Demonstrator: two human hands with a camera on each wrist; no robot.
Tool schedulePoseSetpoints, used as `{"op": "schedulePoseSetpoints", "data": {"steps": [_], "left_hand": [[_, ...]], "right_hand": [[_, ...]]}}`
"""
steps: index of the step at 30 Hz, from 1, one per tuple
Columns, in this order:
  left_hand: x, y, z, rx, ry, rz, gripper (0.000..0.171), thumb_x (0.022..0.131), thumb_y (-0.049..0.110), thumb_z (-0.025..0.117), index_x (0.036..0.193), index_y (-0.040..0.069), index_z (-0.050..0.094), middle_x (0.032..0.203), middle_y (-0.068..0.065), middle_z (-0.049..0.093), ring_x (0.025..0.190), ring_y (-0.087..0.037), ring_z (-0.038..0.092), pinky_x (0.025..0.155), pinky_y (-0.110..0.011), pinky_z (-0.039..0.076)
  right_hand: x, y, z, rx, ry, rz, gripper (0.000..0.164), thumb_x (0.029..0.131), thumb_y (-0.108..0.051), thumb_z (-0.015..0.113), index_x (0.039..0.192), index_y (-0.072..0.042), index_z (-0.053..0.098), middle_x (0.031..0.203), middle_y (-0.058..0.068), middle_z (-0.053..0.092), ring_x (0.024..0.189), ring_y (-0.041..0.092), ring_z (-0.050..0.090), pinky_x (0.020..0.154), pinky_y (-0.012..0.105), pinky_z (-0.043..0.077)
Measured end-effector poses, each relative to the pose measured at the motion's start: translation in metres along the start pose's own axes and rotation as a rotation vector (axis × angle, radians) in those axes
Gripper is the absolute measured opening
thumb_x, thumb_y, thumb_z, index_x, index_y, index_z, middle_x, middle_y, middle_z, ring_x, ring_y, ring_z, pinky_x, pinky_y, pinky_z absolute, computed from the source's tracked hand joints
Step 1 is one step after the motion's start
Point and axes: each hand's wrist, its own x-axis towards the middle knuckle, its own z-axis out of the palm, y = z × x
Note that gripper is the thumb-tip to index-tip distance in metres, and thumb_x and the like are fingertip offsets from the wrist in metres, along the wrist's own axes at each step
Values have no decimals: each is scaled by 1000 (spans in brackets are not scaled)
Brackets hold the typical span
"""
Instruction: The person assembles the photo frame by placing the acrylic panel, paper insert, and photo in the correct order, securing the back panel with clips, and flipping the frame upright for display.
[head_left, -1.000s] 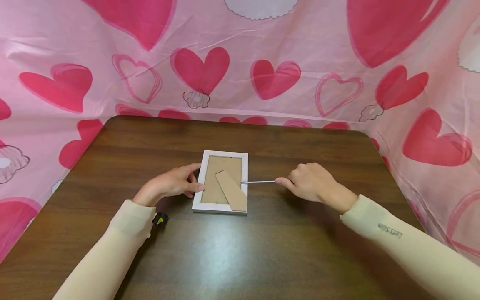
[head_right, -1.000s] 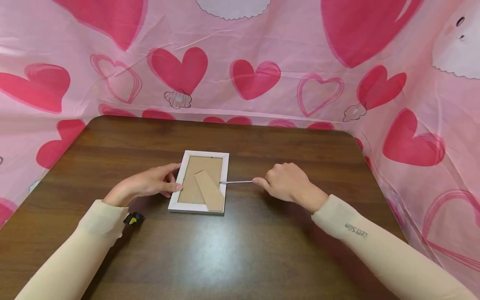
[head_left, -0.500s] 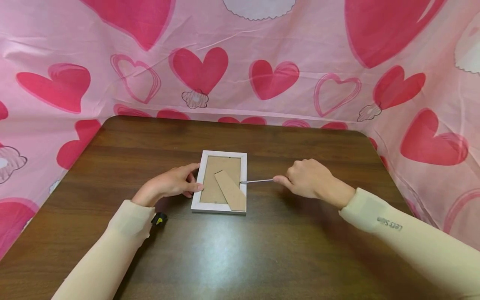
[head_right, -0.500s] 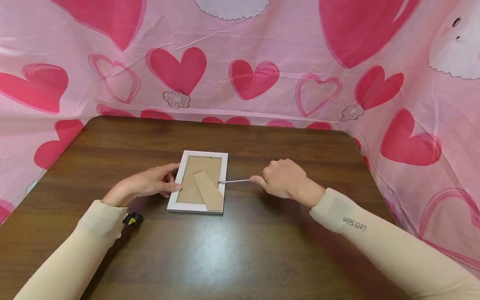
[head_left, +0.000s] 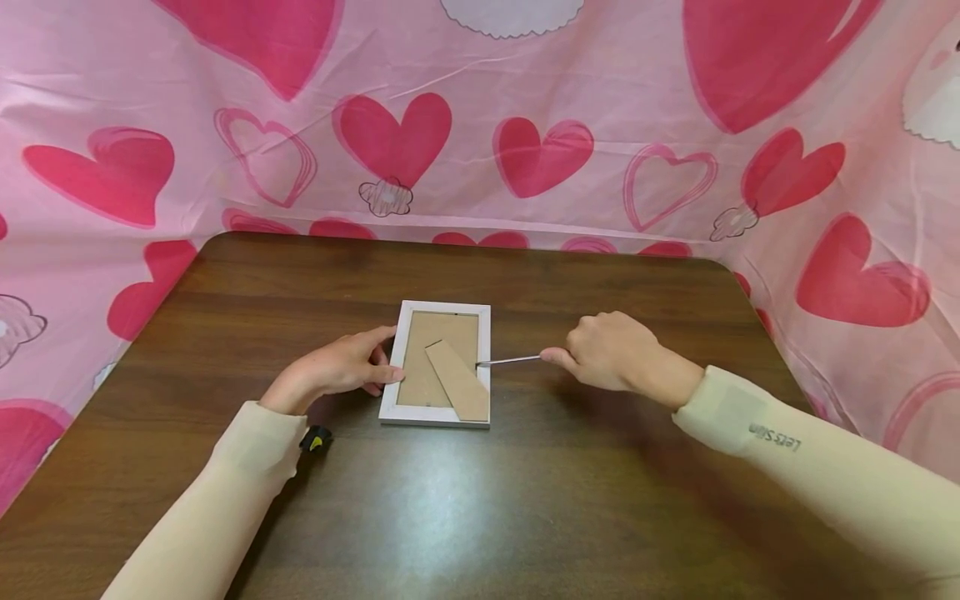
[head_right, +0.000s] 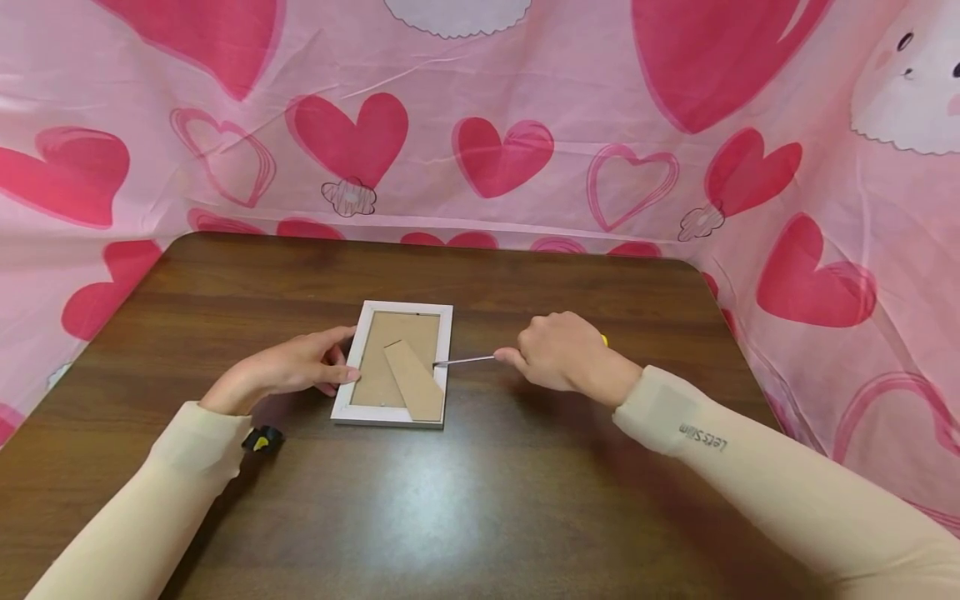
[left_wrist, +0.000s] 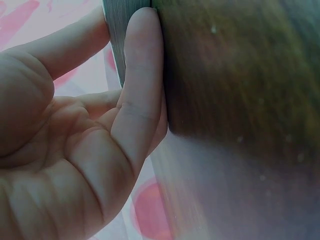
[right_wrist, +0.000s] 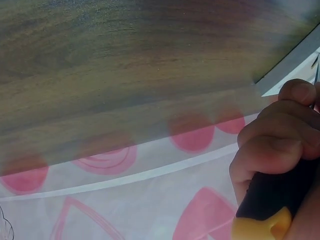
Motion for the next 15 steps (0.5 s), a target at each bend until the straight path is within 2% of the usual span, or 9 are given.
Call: {"op": "schedulePoseSetpoints", "data": {"steps": [6, 15], "left_hand": [[0, 0, 3, -25, 15, 17, 78, 88, 15, 70, 149, 5, 22, 88, -16, 50, 74, -23, 60, 69, -35, 57], [0, -1, 4, -13, 22, 20, 78, 88, 15, 70, 149, 5, 23, 88, -16, 50, 73, -23, 60, 68, -35, 57]], "right_hand": [[0, -1, -3, 4, -42, 10, 64, 98, -60, 35, 48, -22, 45, 50, -4, 44, 45, 16, 44, 49, 40, 48], [2, -3, -9, -3, -94, 34, 64, 98, -62, 33, 50, -22, 48, 55, -4, 48, 47, 17, 46, 52, 40, 49]]}}
